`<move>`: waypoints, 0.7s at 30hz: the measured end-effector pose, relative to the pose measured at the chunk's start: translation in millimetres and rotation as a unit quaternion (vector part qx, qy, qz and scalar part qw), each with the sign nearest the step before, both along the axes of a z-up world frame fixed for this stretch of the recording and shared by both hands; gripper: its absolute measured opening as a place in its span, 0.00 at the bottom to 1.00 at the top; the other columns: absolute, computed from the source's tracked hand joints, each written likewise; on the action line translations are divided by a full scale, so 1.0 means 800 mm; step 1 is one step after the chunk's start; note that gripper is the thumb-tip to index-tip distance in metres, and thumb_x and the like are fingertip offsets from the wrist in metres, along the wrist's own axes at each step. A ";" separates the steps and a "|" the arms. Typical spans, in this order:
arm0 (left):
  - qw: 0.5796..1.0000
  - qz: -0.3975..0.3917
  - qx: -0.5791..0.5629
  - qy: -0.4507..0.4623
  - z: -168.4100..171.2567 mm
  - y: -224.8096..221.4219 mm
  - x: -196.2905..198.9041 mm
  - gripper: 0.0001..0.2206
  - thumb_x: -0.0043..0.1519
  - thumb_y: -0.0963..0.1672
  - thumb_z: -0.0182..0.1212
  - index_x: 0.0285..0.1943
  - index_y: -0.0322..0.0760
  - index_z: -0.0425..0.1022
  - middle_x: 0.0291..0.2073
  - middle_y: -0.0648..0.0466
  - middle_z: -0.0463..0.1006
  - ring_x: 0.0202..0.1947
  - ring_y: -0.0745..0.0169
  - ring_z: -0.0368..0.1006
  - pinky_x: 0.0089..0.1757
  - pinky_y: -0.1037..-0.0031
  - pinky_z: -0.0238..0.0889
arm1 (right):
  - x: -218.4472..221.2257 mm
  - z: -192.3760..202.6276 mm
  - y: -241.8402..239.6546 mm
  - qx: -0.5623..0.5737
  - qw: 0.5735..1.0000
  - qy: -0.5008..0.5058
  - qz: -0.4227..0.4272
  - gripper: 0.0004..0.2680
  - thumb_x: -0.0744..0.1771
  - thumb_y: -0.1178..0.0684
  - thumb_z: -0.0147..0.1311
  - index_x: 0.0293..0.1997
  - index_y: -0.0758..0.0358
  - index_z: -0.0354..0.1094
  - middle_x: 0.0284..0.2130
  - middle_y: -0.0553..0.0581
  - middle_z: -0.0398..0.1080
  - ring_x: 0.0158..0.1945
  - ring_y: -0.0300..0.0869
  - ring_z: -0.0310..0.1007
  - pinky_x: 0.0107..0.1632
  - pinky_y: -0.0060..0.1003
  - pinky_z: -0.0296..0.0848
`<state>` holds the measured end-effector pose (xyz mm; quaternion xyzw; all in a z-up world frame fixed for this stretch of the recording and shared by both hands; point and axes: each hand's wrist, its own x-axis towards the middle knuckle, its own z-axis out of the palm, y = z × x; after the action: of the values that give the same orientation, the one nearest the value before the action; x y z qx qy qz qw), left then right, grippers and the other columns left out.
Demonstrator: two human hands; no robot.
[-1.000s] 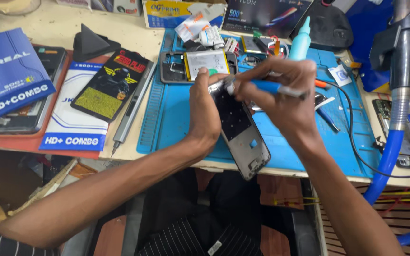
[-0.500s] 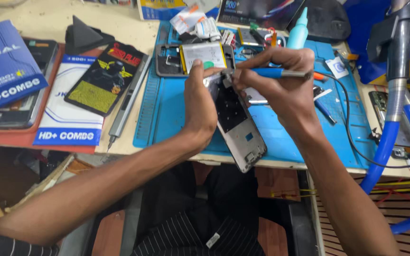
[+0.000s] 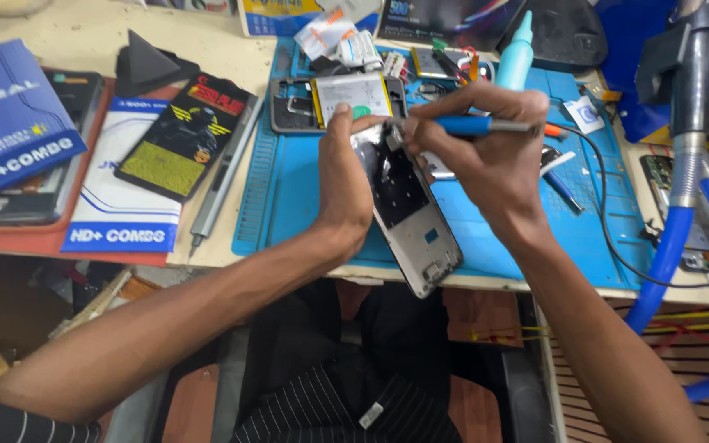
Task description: The person disassembles a mobile phone by removing the internal frame and cleaning the chassis with a small brush.
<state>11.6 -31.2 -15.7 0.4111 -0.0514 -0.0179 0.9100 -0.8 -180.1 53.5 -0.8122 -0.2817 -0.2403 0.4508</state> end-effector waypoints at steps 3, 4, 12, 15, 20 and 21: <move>0.998 -0.036 -0.052 -0.029 0.006 -0.001 -0.005 0.31 0.72 0.55 0.30 0.46 0.24 0.73 0.30 0.41 0.77 0.28 0.51 0.78 0.35 0.61 0.80 | 0.004 0.002 -0.011 -0.003 0.997 -0.072 -0.040 0.03 0.68 0.65 0.62 0.43 0.73 0.76 0.35 0.61 0.79 0.36 0.41 0.82 0.40 0.32 0.81; 0.998 -0.042 -0.049 -0.021 0.007 -0.001 -0.007 0.32 0.71 0.56 0.29 0.46 0.24 0.74 0.31 0.41 0.77 0.29 0.52 0.79 0.35 0.61 0.80 | 0.000 0.001 -0.017 0.052 0.998 -0.041 -0.020 0.02 0.69 0.64 0.60 0.43 0.72 0.74 0.35 0.60 0.78 0.38 0.40 0.82 0.42 0.32 0.84; 0.993 -0.084 -0.079 -0.018 0.003 0.006 -0.010 0.31 0.69 0.57 0.32 0.49 0.26 0.73 0.34 0.42 0.79 0.34 0.51 0.80 0.41 0.61 0.78 | -0.014 0.008 -0.036 0.123 0.960 0.252 -0.012 0.07 0.70 0.56 0.50 0.49 0.65 0.73 0.39 0.53 0.77 0.34 0.37 0.80 0.29 0.30 0.78; 0.990 -0.064 -0.102 -0.066 0.004 0.008 -0.009 0.28 0.72 0.56 0.36 0.51 0.28 0.74 0.39 0.42 0.80 0.41 0.54 0.79 0.46 0.61 0.77 | -0.024 0.007 -0.030 -0.009 0.973 0.231 -0.014 0.07 0.72 0.54 0.50 0.50 0.64 0.73 0.32 0.54 0.76 0.31 0.36 0.76 0.29 0.31 0.72; 0.981 -0.087 -0.141 -0.100 0.016 0.018 -0.010 0.22 0.74 0.54 0.41 0.60 0.34 0.72 0.57 0.43 0.77 0.54 0.55 0.75 0.56 0.60 0.71 | -0.025 0.000 -0.032 -0.139 0.983 0.114 -0.037 0.10 0.67 0.58 0.60 0.53 0.65 0.74 0.31 0.52 0.76 0.31 0.34 0.71 0.34 0.32 0.69; 0.976 -0.115 -0.146 -0.111 0.019 0.020 -0.012 0.22 0.75 0.53 0.42 0.63 0.34 0.71 0.62 0.43 0.76 0.57 0.55 0.74 0.59 0.60 0.70 | -0.019 -0.001 -0.037 -0.121 0.989 0.088 0.002 0.10 0.68 0.59 0.59 0.55 0.65 0.74 0.32 0.53 0.75 0.34 0.34 0.72 0.38 0.32 0.70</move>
<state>2.1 -15.0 -0.1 0.2642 -0.2010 -0.0690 0.9408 -16.1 -209.3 52.6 -0.8783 -0.2695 -0.1307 0.3726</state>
